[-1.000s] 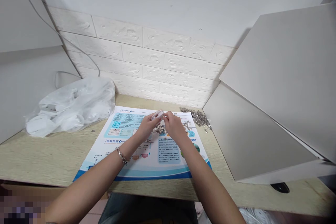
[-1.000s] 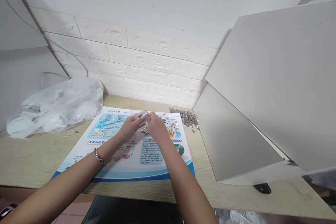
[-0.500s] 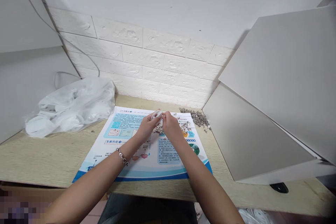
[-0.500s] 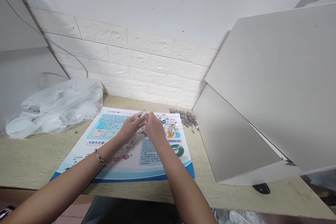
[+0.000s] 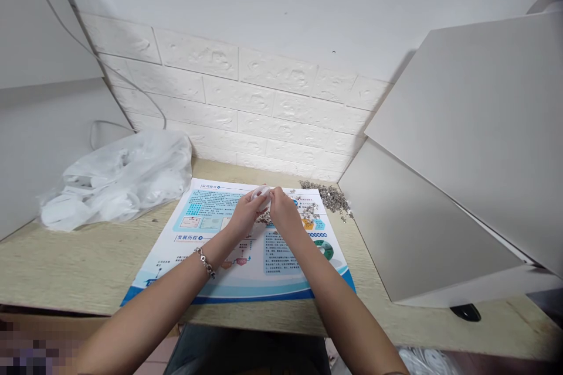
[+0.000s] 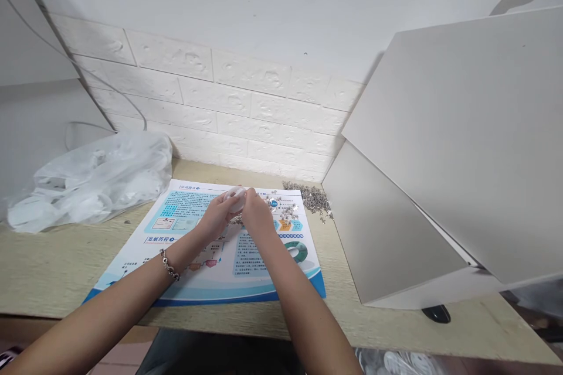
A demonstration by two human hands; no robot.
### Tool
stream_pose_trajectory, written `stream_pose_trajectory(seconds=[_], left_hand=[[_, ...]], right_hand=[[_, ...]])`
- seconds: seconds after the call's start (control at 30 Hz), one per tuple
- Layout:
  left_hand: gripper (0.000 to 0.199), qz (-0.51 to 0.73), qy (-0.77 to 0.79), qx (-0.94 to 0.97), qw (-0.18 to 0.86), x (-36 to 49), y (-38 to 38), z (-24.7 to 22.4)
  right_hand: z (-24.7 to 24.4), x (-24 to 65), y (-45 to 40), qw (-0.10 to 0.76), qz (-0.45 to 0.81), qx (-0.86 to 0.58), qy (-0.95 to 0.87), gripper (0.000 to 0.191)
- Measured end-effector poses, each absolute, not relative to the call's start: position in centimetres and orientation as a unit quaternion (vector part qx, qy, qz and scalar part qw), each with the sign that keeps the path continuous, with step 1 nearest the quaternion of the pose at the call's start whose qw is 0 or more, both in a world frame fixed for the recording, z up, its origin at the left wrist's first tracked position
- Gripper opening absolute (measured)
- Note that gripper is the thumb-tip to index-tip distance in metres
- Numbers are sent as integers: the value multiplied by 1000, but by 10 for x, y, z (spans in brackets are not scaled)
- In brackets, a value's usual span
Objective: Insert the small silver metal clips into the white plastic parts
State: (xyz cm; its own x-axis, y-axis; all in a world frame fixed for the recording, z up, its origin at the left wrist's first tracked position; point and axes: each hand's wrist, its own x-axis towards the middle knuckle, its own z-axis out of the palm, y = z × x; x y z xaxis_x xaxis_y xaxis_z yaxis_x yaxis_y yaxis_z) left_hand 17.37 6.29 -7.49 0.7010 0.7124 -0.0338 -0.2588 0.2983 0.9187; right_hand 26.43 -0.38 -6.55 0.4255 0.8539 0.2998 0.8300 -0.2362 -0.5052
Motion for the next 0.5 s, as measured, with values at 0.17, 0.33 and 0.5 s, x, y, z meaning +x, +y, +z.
stream_pose_trajectory(seconds=[0.17,0.33,0.5], left_hand=[[38,318,228,517,761,173,65,-75],[41,304,203,548,753,172,67,-75],[41,279,191,555,760,171,70,-75]], right_hand=[[-65,270,-5,333,61,-762,-552,20],[-63,276,-9,354,78,-753,-550,17],[-60,283,-12,354,68,-744,-562,13]])
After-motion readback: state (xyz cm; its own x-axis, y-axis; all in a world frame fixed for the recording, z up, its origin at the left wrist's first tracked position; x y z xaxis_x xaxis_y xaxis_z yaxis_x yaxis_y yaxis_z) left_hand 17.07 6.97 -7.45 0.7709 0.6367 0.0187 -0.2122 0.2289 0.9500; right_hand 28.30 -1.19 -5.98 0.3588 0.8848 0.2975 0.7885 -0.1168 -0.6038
